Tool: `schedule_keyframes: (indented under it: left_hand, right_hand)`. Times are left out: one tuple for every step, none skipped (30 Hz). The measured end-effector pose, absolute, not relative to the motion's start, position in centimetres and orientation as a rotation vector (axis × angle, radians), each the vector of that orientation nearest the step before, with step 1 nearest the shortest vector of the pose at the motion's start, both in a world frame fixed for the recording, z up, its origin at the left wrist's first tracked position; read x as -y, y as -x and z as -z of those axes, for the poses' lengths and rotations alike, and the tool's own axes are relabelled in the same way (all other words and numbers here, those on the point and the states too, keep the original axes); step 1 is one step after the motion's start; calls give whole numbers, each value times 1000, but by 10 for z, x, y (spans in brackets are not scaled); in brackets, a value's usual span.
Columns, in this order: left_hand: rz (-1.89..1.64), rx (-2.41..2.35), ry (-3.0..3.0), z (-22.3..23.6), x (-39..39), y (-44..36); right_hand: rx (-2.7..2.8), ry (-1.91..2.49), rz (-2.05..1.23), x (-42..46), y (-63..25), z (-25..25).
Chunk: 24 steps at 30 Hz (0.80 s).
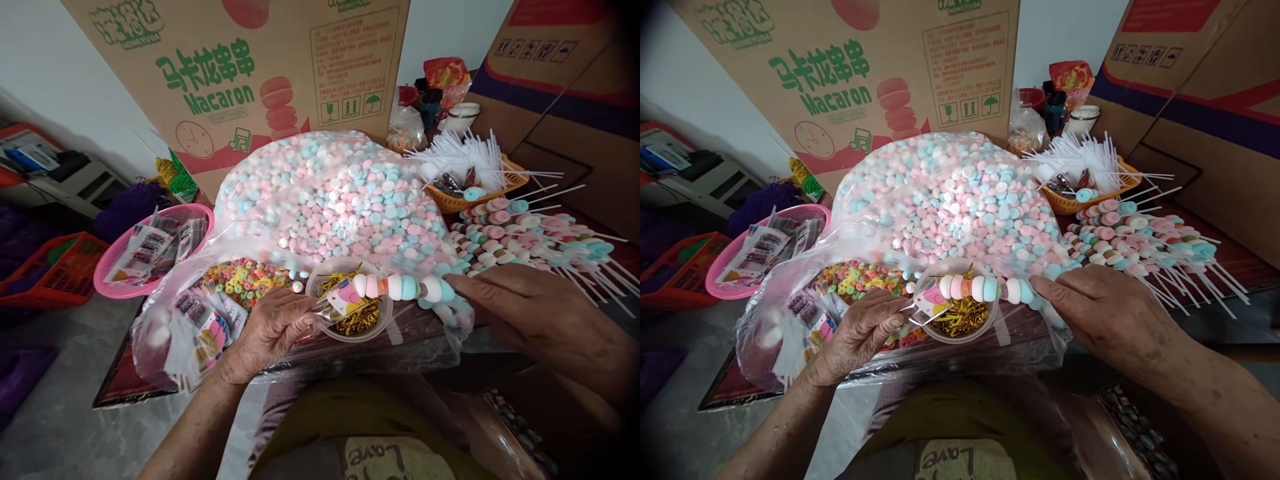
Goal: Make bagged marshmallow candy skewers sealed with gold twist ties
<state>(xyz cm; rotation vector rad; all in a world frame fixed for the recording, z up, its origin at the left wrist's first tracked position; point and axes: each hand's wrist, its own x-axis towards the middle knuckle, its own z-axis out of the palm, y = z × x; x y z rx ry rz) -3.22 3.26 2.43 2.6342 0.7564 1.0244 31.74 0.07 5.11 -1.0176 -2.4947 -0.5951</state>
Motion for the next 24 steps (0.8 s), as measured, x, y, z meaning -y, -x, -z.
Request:
schedule_keyframes:
  left_hand:
    - [-1016,-768,-2622,-25,-32,32]
    - [-996,-788,-2609,-25,-32,32]
    - [-974,-814,-2599,-26,-32,32]
    - [-946,-840,-2595,-27,-31,32]
    - [-914,-859,-2598,-27,-31,32]
    - [-877,-866,-2612,-28,-31,31]
    - [-840,-856,-2634,-28,-31,30]
    - [-801,-840,-2664,-28,-31,29]
    - [-756,-825,-2696,-28,-31,28]
    - [-713,-816,-2725,-28,-32,27]
    - [-687,-819,-2748,-28,-32,26]
    - [-677,-832,-2763,-28,-32,26]
    - [-688,-851,-2773,-28,-32,25]
    - [-709,-867,-2776,-28,-32,25]
    - [-731,-873,-2775,-28,-32,24]
    - [-743,-870,-2770,-29,-33,24]
    - [-739,-859,-2759,-29,-33,23]
    - [-721,-839,-2743,-29,-33,21]
    - [-691,-817,-2721,-29,-32,20]
    - [-650,-801,-2692,-29,-32,17]
    - [-615,-796,-2657,-28,-31,15]
    - [-581,-802,-2617,-28,-31,13]
    - [-546,-806,-2571,-27,-30,10]
    - [-500,-812,-2517,-26,-29,8]
  right_hand:
    - [2504,1008,595,-1,-318,-50]
    - [2511,998,589,-1,-319,-50]
    - [2524,990,576,0,-321,-49]
    - [2546,983,558,0,-322,-48]
    - [2572,984,540,1,-323,-48]
    - [2602,991,527,1,-324,-49]
    - [2634,993,524,2,-324,-49]
    - [2655,998,536,2,-324,-50]
    - [2658,1005,566,3,-323,-51]
    - [2646,1013,608,3,-321,-52]
    - [2630,1018,650,3,-320,-53]
    - [2615,1018,686,3,-319,-54]
    - [2606,1018,704,3,-318,-54]
    - [2615,1009,691,3,-317,-53]
    - [2636,987,653,2,-317,-51]
    - [2661,964,599,2,-316,-49]
    - [2682,950,543,2,-315,-46]
    - [2698,949,483,1,-314,-43]
    - [2704,965,420,0,-312,-41]
    - [2702,990,356,-1,-310,-39]
    - [2701,1020,283,-2,-308,-37]
    - [2701,1037,198,-3,-305,-36]
    - [2701,1044,112,-4,-303,-36]
    - [2705,1040,29,-5,-301,-36]
